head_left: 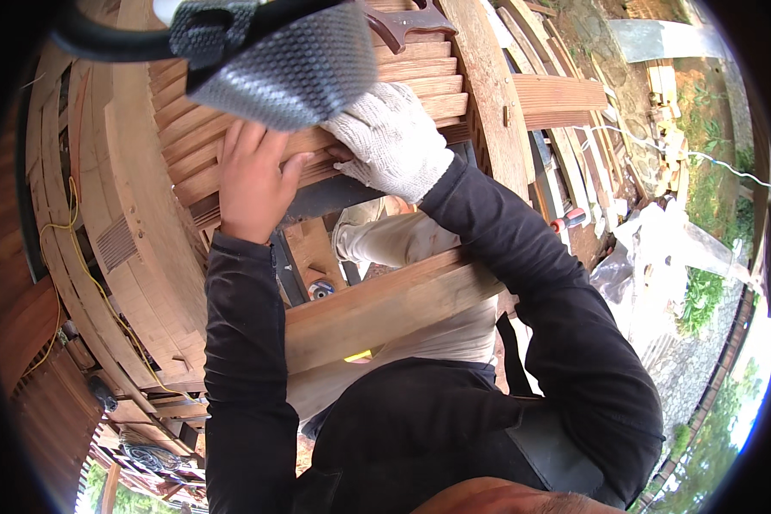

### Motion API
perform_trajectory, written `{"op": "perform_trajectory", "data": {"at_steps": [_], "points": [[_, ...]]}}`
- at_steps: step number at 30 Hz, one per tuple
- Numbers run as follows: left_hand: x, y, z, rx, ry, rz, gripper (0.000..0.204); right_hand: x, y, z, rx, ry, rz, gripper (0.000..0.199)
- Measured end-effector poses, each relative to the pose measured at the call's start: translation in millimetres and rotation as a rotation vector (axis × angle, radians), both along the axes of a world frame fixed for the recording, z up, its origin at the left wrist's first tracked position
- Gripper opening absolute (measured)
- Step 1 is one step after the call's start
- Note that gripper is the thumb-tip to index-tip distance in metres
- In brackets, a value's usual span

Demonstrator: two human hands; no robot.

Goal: The person assembles a wooden frame by applying glue to small wooden strips and nailing them into place. They repeatedly pick up strips, apply adhesive, position them on the frame, and secure them with a hammer and nails.

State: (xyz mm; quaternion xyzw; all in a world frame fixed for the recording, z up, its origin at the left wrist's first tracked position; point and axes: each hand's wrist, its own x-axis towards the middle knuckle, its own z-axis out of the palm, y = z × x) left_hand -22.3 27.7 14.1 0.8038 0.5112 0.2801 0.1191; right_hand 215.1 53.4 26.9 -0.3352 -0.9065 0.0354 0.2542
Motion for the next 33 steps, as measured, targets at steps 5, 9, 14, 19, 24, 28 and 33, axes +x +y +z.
{"op": "perform_trajectory", "data": {"at_steps": [5,9,14,19,24,28,33], "points": [[4,0,-11,0.071,-0.026,0.003,0.041,8,3,-13,0.041,-0.049,-0.010,0.054],[5,1,-12,0.120,-0.046,-0.005,0.040,6,5,-15,0.064,-0.060,-0.017,0.053],[5,-6,-10,0.043,-0.091,0.022,0.039,4,-3,-20,0.024,-0.036,-0.039,0.055],[5,-2,-8,0.023,-0.094,0.020,0.039,6,6,-20,0.005,-0.016,-0.016,0.052],[8,-2,0,-0.012,-0.146,0.015,0.037,5,-1,-13,-0.042,0.003,-0.057,0.052],[4,-3,1,-0.061,-0.108,0.030,0.037,15,12,24,0.042,0.203,-0.207,0.052],[3,2,3,-0.076,-0.086,0.013,0.039,30,64,28,0.149,-0.026,-0.407,0.057]]}}
